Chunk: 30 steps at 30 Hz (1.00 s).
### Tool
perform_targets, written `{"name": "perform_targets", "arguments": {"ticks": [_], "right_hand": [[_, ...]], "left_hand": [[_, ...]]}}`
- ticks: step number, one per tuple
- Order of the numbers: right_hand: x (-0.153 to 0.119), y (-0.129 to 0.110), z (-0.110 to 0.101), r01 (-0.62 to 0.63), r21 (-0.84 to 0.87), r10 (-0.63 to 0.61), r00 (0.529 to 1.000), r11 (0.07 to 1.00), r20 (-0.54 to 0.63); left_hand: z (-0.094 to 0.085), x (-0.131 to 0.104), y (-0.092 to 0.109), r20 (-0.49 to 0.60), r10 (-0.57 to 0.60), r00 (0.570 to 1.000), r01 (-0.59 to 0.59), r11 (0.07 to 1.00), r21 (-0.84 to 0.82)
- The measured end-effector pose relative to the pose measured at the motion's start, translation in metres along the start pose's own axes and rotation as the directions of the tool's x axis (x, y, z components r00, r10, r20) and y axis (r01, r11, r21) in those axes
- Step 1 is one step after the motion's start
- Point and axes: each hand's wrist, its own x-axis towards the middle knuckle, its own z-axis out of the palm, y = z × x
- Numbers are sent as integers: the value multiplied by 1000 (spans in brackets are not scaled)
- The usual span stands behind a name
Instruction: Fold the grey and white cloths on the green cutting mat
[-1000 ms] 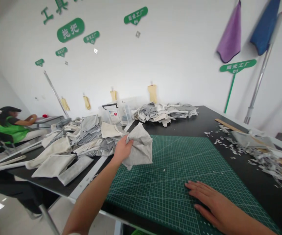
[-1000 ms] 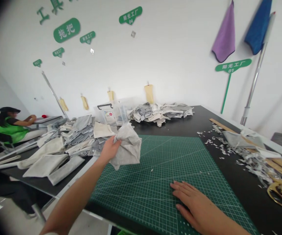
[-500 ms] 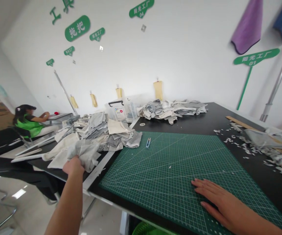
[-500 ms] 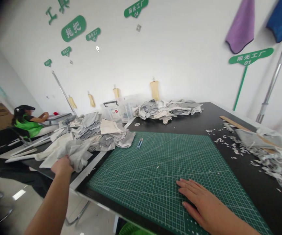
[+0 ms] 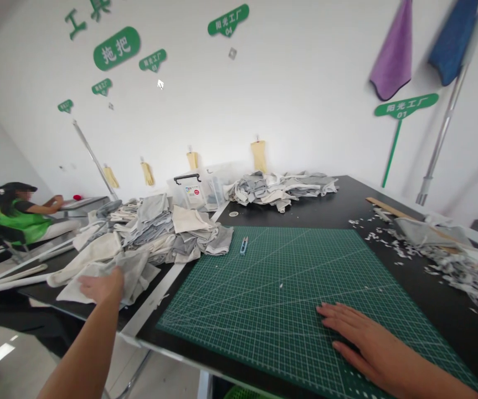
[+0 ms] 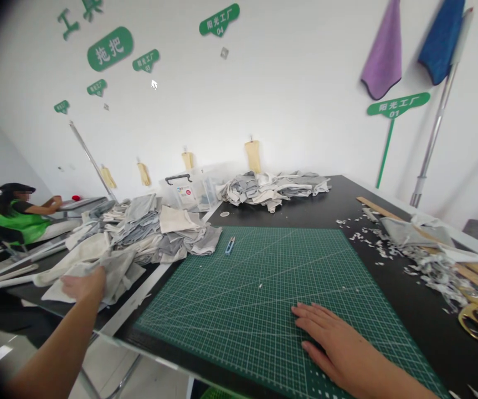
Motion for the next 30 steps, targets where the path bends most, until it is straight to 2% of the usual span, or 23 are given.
{"name": "perform_targets", "arguments": {"ticks": [2,3,6,10,12,14,17,20,23,26,28,30], "right_hand": [[0,-1,-1,-14,10,13,1000,1000,7],[0,-1,-1,-17,17,17,1000,1000,6],[-1,-1,-2,-15,39,16,1000,999,-3],[-2,-1,-2,-19,45,19,1000,999,-1],[-2,0,-1,-30,45,30,1000,999,-7],[-2,1,1,-33,38,33,999,999,-3],[-2,2,2,-29,20,29,999,999,14],[-1,1,0,-32,13,32,999,999,13],[-1,1,-1,-33,22,32,999,999,11],[-2,1,-2,-22,48,21,1000,999,11],[-3,2,-1,-14,68,14,1000,998,10],[-2,1,-2,-17,77,17,1000,997,9]], "left_hand": [[8,-8,-5,18,-112,994,111,993,48],[11,-12,-7,54,-100,994,95,992,79],[17,-25,-12,230,75,970,-119,975,186],[19,-40,-19,429,156,890,-281,927,248],[21,-42,-23,490,196,849,-349,905,243],[24,-38,-27,503,230,833,-395,884,249],[27,-27,-27,489,262,832,-431,861,272],[26,-20,-18,472,257,844,-427,854,298],[18,-27,-4,417,265,869,-412,855,314],[5,-45,12,275,370,887,-447,839,311],[-4,-57,24,165,479,862,-507,809,297],[-13,-68,41,87,599,796,-599,761,250]]}}
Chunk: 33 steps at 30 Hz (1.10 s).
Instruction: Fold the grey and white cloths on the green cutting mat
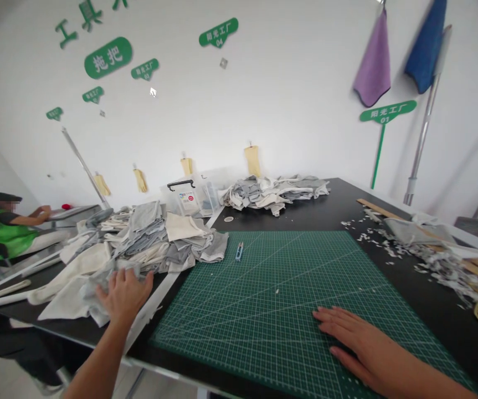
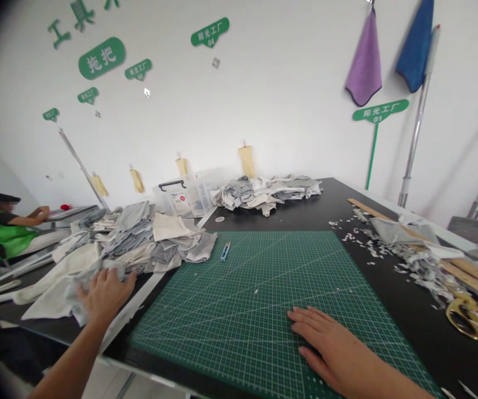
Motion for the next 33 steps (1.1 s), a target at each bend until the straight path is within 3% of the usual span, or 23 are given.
{"name": "perform_targets", "arguments": {"ticks": [4,8,11,14,16,21,25,28,33], "right_hand": [[1,-2,-2,-7,0,7,999,1000,31],[1,-5,-6,-4,7,4,999,1000,38],[1,-8,-9,-3,5,3,998,1000,56],[1,-9,-14,12,24,-14,996,1000,86],[3,-8,-18,36,47,-41,994,998,101],[17,5,-25,150,67,-158,979,986,130],[45,29,-23,226,45,-230,969,973,90],[76,51,-20,245,34,-246,968,969,54],[138,84,-20,176,-6,-176,984,984,4]], "left_hand": [[-17,11,43,-144,273,951,-295,941,-163],[-19,17,98,-199,495,846,-533,793,-294],[-13,15,145,-188,626,757,-644,666,-376],[-7,11,192,-165,704,691,-682,559,-471],[-5,8,222,-150,726,671,-672,511,-536],[7,-6,282,-128,685,718,-572,474,-669],[21,-19,303,-133,671,729,-548,457,-701],[28,-23,306,-123,693,710,-560,450,-696],[28,-20,306,-149,716,682,-597,428,-678]]}}
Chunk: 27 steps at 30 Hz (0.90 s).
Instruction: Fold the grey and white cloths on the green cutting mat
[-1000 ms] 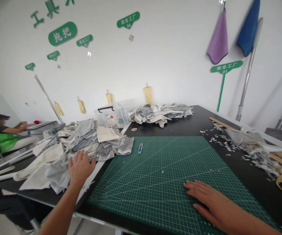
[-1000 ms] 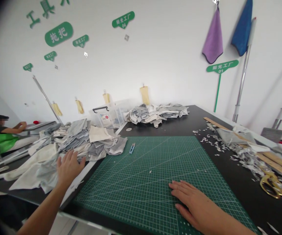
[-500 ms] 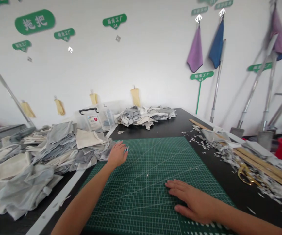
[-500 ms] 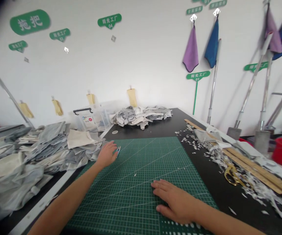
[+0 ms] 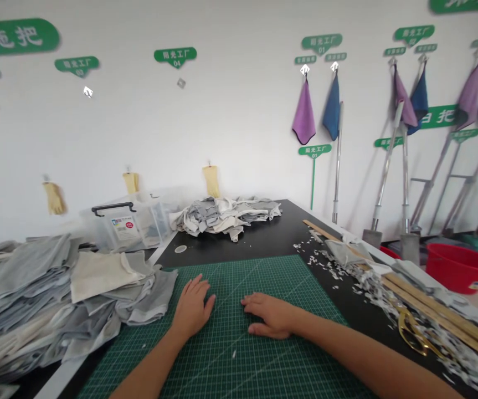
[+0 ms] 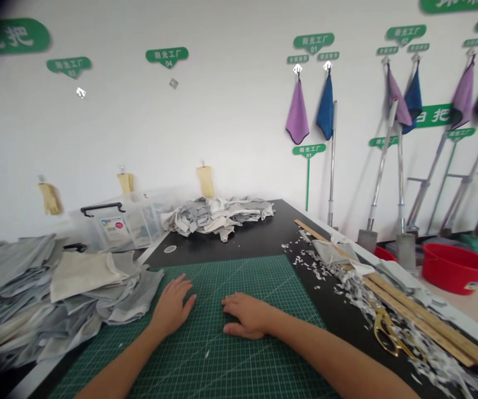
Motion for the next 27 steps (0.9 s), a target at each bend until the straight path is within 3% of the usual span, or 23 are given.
{"name": "perform_targets", "arguments": {"ticks": [6,11,20,23,27], "right_hand": [[66,52,-2,-113,-54,107,990,992,-93],[114,101,-1,-276,-68,261,950,959,-169],[173,191,-7,-527,-16,507,825,850,-251],[191,213,-8,-598,18,578,768,802,-276],[220,233,-9,-635,63,625,730,770,-279]], "left_hand": [[0,4,1,-14,96,995,-96,995,41],[5,6,-4,-10,142,990,-141,987,81],[23,13,-20,62,162,985,-167,981,103],[24,14,-22,75,160,984,-167,982,93],[25,16,-24,78,172,982,-179,979,102]]}}
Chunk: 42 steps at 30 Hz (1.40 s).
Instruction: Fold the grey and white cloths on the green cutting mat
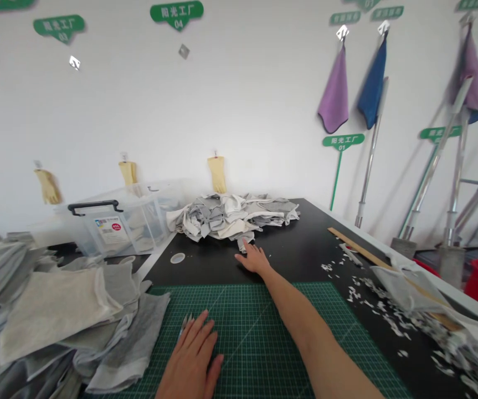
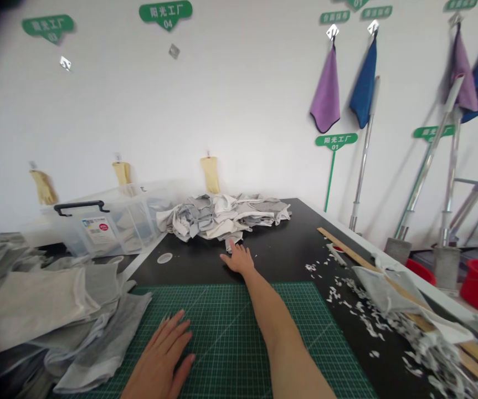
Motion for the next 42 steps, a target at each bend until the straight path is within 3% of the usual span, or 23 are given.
{"name": "perform_targets", "arguments": {"ticks": [5,9,14,21,26,27,30,32,36,39,42], "right_hand": [[34,-8,6,-61,39,62,998,997,-23],[40,-10,3,-93,87,104,986,992,-132],[19,-15,-4,-48,173,95,957,984,-274],[-22,-42,-21,159,274,-32,909,949,-416],[-38,-73,-74,350,296,-152,834,888,-531],[-42,-81,-87,420,308,-190,802,854,-566],[-62,-110,-127,699,357,-298,630,620,-717],[-80,-129,-150,775,366,-308,566,516,-765],[-122,-153,-177,782,263,-398,538,565,-743],[-156,-157,-181,776,105,-504,499,622,-705],[-188,-161,-174,761,-44,-601,474,647,-644]], "left_hand": [[2,1,-3,21,16,1000,-17,999,43],[-1,2,-2,52,-18,998,18,1000,16],[-11,4,4,63,-62,996,65,996,-61],[-21,4,10,59,-87,994,92,991,-94],[-30,3,14,65,-142,988,151,976,-154],[-32,3,15,63,-158,985,167,972,-167],[-38,2,18,44,-201,979,206,961,-184],[-38,0,19,14,-202,979,202,964,-172],[-36,-8,16,-142,-204,969,180,970,-166],[-45,-12,19,-337,-252,907,181,957,-227],[-71,-7,32,-482,-255,838,123,949,-288]]}}
